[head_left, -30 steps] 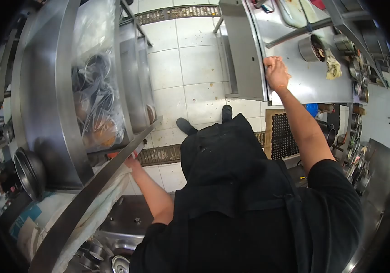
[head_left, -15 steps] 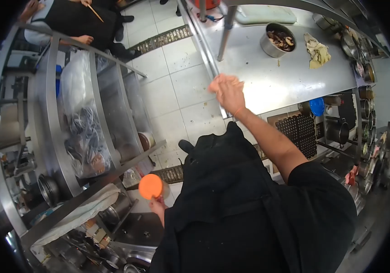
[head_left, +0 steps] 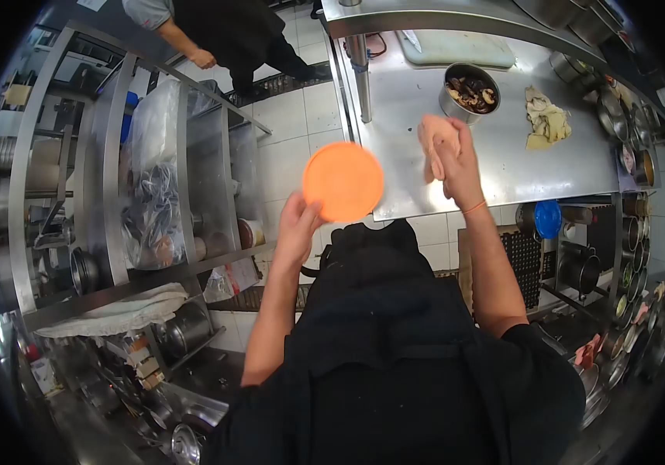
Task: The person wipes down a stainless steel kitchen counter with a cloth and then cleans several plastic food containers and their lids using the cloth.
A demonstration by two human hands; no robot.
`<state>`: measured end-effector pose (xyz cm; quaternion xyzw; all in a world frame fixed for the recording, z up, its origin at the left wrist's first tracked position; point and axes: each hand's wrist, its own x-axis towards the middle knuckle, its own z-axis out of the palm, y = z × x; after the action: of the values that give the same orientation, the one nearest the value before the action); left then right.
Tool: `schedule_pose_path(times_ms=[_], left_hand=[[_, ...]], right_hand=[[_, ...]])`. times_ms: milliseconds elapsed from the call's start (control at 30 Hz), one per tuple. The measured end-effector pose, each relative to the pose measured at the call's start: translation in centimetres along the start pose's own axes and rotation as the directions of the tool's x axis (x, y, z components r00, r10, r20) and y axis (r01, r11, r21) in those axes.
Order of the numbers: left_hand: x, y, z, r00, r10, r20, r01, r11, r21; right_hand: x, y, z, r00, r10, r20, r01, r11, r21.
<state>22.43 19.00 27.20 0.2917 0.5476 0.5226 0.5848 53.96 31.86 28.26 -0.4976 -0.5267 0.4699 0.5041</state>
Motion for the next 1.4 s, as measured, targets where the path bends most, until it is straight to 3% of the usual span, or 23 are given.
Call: schedule_pose_path(times_ms=[67, 167, 267, 367, 467, 567, 633, 700, 800, 867, 900, 933, 1000, 1033, 1133, 1167, 1267, 1300, 1333, 1400], left_hand=[[4.0, -0.6, 2.3, 0.993, -0.062, 0.102, 0.058, 0.997, 0.045], [8.1, -2.9, 5.1, 0.977, -0.147, 0.155, 0.134, 0.987, 0.093], [9.1, -3.2, 6.4, 0.983, -0.093, 0.156, 0.067, 0.984, 0.162], [8.2, -1.2, 6.9, 0.983, -0.013, 0.183, -0.037, 0.962, 0.271], [9.4, -0.5, 6.0, 0.967, -0.046, 0.25, -0.033, 0.952, 0.304], [11.4, -1.2, 4.9, 0.945, -0.028, 0.325, -0.06, 0.965, 0.256], [9.7, 1.2, 5.4, 0.924, -0.016, 0.381, -0.038, 0.99, 0.133], [10.8, -0.3, 4.8, 0.923, 0.034, 0.383, -0.114, 0.975, 0.189], [11.6, -2.6, 5.3, 0.933, 0.057, 0.356, -0.123, 0.979, 0.164], [11.4, -2.4, 5.3, 0.942, 0.059, 0.331, -0.171, 0.932, 0.319], [11.5, -2.0, 5.5, 0.933, 0.101, 0.345, -0.225, 0.912, 0.344], [11.8, -2.1, 5.6, 0.918, 0.149, 0.368, -0.288, 0.888, 0.359], [12.8, -3.0, 5.8, 0.872, 0.253, 0.419, -0.42, 0.828, 0.372], [13.1, -2.8, 6.0, 0.842, 0.306, 0.444, -0.485, 0.79, 0.375], [13.9, -0.7, 6.2, 0.879, 0.077, 0.47, -0.311, 0.84, 0.444], [14.5, 0.2, 6.0, 0.85, 0.081, 0.52, -0.366, 0.802, 0.473], [17.0, -0.3, 6.9, 0.789, 0.111, 0.604, -0.518, 0.649, 0.557], [17.8, -1.2, 7.6, 0.794, 0.144, 0.591, -0.556, 0.566, 0.609], [18.1, -1.7, 8.2, 0.796, 0.177, 0.58, -0.584, 0.477, 0.657], [16.8, -0.7, 9.3, 0.847, 0.133, 0.515, -0.5, 0.529, 0.686]], right_hand=[[0.3, -4.4, 0.0, 0.99, -0.135, 0.047, 0.139, 0.986, -0.088], [0.2, -7.4, 1.6, 0.94, -0.306, 0.154, 0.339, 0.772, -0.538], [0.8, -4.7, 4.8, 0.959, -0.175, 0.221, 0.281, 0.553, -0.784], [1.5, -0.3, 9.0, 0.965, -0.255, 0.055, 0.166, 0.438, -0.884], [1.9, -0.1, 11.0, 0.968, -0.202, 0.15, 0.224, 0.423, -0.878], [1.7, -1.1, 11.7, 0.928, -0.092, 0.361, 0.368, 0.375, -0.851], [1.6, -0.7, 11.3, 0.897, -0.195, 0.397, 0.433, 0.576, -0.693], [1.8, -0.9, 10.4, 0.848, -0.195, 0.494, 0.504, 0.587, -0.633], [1.5, -3.2, 9.0, 0.856, 0.008, 0.516, 0.397, 0.629, -0.668], [0.9, -5.8, 7.9, 0.823, 0.126, 0.554, 0.442, 0.47, -0.764], [0.8, -1.4, 6.1, 0.738, -0.08, 0.671, 0.619, 0.477, -0.624], [-0.8, -4.7, 5.8, 0.716, 0.067, 0.695, 0.565, 0.53, -0.632], [-3.0, -7.9, 5.1, 0.741, 0.286, 0.607, 0.494, 0.379, -0.782], [-3.1, -8.3, 4.2, 0.754, 0.329, 0.568, 0.476, 0.323, -0.818], [-2.4, -9.3, 0.9, 0.824, 0.306, 0.476, 0.426, 0.218, -0.878], [-1.9, -9.6, 0.3, 0.852, 0.272, 0.448, 0.408, 0.193, -0.893], [-1.6, -16.5, 1.7, 0.901, 0.415, 0.13, -0.109, 0.506, -0.855], [-0.3, -13.1, 0.6, 0.934, 0.319, 0.162, -0.082, 0.632, -0.77], [0.2, -11.2, 0.8, 0.956, 0.195, 0.221, 0.063, 0.595, -0.801], [0.9, -8.0, 1.9, 0.929, -0.042, 0.367, 0.343, 0.464, -0.817]])
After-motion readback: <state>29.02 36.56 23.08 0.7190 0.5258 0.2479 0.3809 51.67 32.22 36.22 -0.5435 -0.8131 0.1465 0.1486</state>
